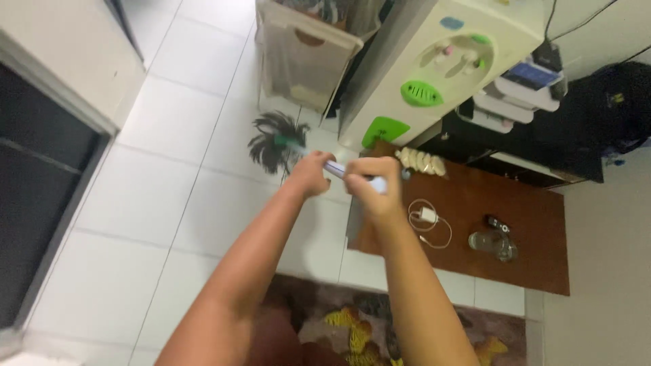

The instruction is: The person mops the tiled floor in a narrow hallway using a mop, moving from one side to the other.

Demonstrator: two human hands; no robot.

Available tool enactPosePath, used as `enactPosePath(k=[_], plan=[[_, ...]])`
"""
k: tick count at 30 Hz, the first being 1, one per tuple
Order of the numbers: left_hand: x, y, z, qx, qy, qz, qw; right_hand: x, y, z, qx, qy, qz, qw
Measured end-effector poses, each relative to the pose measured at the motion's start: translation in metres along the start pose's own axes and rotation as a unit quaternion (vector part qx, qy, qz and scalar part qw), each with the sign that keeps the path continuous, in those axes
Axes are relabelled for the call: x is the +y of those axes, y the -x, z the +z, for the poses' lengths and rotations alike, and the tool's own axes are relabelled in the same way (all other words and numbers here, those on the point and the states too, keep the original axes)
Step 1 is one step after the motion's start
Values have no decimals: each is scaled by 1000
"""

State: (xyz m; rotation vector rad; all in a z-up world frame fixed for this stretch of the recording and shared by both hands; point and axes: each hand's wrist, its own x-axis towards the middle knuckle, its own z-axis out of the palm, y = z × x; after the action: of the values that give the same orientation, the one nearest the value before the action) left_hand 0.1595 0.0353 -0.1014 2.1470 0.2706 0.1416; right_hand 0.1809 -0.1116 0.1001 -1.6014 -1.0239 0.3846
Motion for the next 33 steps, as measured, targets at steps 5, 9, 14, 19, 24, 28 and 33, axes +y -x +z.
enactPosePath(k=[5,9,14,19,24,28,33], plan=[[59,-13,-13,-83,-32,108,990,-49,-35,-54,171,-157,12,973],[97,-4,-2,-258,-68,33,963,-80,-42,-74,172,-112,81,975],[81,31,56,-152,108,-22,982,-78,-46,-56,157,-120,114,974],[65,-6,74,-138,41,4,990,-77,-43,-64,181,-126,101,970],[42,-71,67,-105,2,26,994,-30,-34,-74,79,84,82,990],[29,-97,86,-21,110,46,993,22,-20,-80,8,36,39,999],[64,-109,100,-51,-17,34,998,17,-15,-111,124,11,-5,992]])
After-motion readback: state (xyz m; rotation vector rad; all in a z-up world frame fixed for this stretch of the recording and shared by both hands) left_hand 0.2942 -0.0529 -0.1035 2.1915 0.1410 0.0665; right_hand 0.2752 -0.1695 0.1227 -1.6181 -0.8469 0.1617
